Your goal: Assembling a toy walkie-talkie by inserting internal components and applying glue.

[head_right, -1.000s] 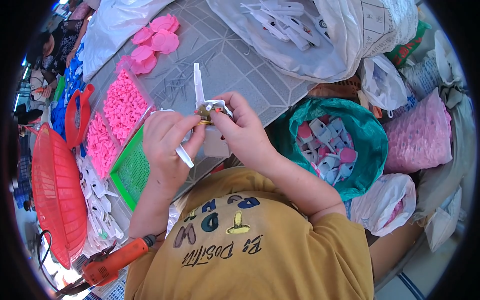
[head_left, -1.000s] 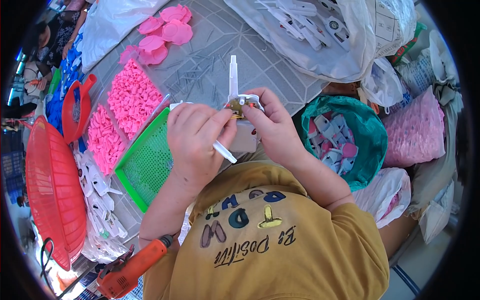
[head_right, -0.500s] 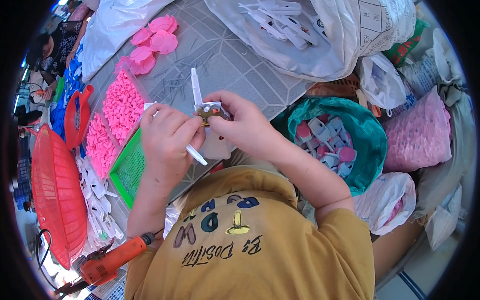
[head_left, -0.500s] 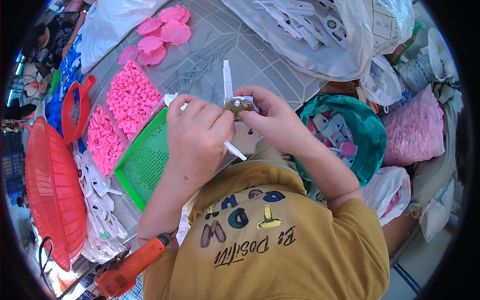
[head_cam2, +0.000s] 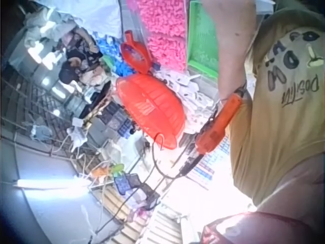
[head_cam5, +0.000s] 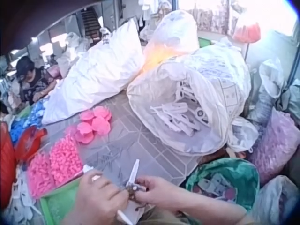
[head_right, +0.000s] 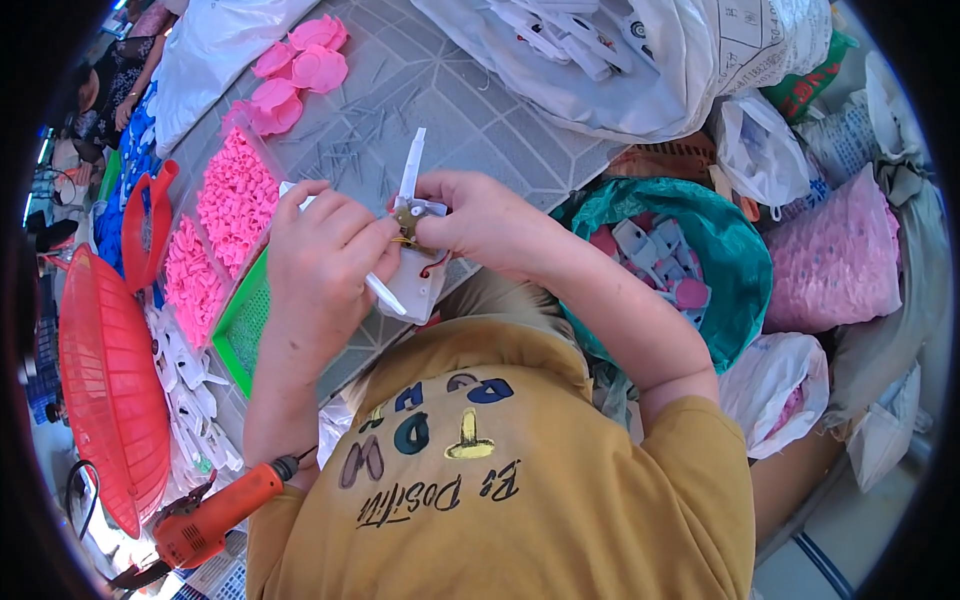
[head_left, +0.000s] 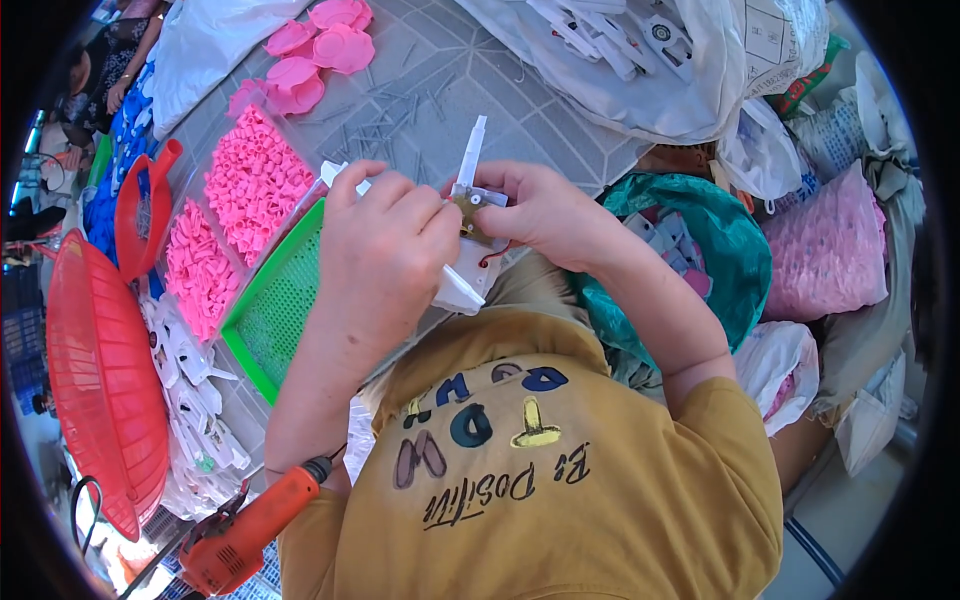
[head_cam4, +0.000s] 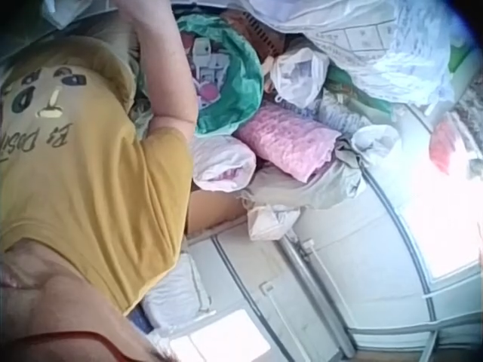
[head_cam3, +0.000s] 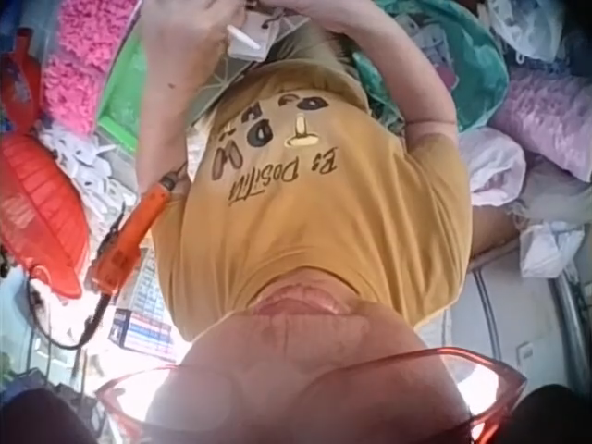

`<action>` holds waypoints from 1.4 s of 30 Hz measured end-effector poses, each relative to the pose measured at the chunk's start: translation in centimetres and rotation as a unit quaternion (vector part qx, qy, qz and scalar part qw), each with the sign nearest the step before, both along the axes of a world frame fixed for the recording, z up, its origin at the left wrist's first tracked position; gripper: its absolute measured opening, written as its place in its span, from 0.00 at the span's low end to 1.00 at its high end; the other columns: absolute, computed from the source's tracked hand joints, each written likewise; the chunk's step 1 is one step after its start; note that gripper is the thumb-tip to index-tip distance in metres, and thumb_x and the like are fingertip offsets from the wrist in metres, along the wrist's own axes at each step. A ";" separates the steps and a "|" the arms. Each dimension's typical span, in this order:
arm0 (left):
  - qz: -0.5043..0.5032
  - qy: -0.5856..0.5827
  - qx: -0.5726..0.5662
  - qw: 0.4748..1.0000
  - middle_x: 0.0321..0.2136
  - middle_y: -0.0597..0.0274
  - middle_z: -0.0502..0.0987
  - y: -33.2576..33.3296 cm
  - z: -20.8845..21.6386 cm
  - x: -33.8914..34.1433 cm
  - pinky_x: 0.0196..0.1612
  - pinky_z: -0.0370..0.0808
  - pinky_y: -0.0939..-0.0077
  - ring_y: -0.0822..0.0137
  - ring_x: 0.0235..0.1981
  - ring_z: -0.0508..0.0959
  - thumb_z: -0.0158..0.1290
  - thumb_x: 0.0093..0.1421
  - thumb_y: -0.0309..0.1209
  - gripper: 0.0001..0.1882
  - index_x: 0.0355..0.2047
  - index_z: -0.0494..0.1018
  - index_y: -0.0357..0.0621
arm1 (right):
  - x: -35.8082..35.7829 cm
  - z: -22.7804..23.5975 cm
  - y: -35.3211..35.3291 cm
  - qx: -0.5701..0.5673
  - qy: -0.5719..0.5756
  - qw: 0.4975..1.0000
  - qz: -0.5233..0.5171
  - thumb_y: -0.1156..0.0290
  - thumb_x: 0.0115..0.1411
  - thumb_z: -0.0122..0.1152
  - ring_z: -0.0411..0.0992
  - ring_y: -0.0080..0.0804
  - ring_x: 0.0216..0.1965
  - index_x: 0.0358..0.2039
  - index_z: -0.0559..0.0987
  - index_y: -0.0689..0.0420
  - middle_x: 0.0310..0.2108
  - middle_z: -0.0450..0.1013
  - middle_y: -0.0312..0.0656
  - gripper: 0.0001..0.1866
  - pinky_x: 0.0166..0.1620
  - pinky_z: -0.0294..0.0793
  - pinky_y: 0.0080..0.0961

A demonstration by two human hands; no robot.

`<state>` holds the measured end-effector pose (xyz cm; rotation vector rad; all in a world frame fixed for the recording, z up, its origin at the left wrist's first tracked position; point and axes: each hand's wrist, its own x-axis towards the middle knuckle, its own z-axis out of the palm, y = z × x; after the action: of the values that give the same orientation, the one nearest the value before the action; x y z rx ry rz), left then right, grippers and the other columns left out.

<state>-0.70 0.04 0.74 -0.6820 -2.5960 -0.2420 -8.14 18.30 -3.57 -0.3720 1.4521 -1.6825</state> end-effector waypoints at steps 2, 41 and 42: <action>-0.003 -0.002 0.006 1.000 0.23 0.66 0.71 0.0 0.3 -0.1 0.50 0.70 0.59 0.64 0.33 0.76 0.59 0.45 0.27 0.07 0.26 0.75 0.45 | 0.0 -0.1 0.0 0.020 0.044 0.998 -0.040 0.77 0.59 0.55 0.71 0.16 0.35 0.53 0.77 0.61 0.38 0.75 0.33 0.20 0.36 0.72 0.16; 0.057 -0.065 0.721 0.687 0.28 0.50 0.79 -10.0 0.9 22.5 0.41 0.77 0.53 0.53 0.30 0.80 0.70 0.46 0.28 0.34 0.53 0.68 0.36 | 4.9 -2.9 -7.6 -0.084 -0.062 0.953 -0.284 0.79 0.65 0.51 0.74 0.30 0.48 0.56 0.64 0.65 0.51 0.70 0.45 0.19 0.50 0.78 0.29; 0.040 0.023 0.740 0.671 0.29 0.52 0.77 -9.0 1.1 21.0 0.44 0.76 0.52 0.55 0.30 0.79 0.67 0.48 0.26 0.34 0.54 0.65 0.34 | 5.2 -2.8 -7.8 -0.087 -0.061 0.957 -0.272 0.79 0.65 0.51 0.74 0.30 0.48 0.56 0.64 0.65 0.51 0.70 0.46 0.19 0.51 0.78 0.29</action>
<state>20.28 -8.97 1.86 0.0867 -1.4718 -1.9096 -2.94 10.47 -6.37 0.0527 1.3937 -2.2357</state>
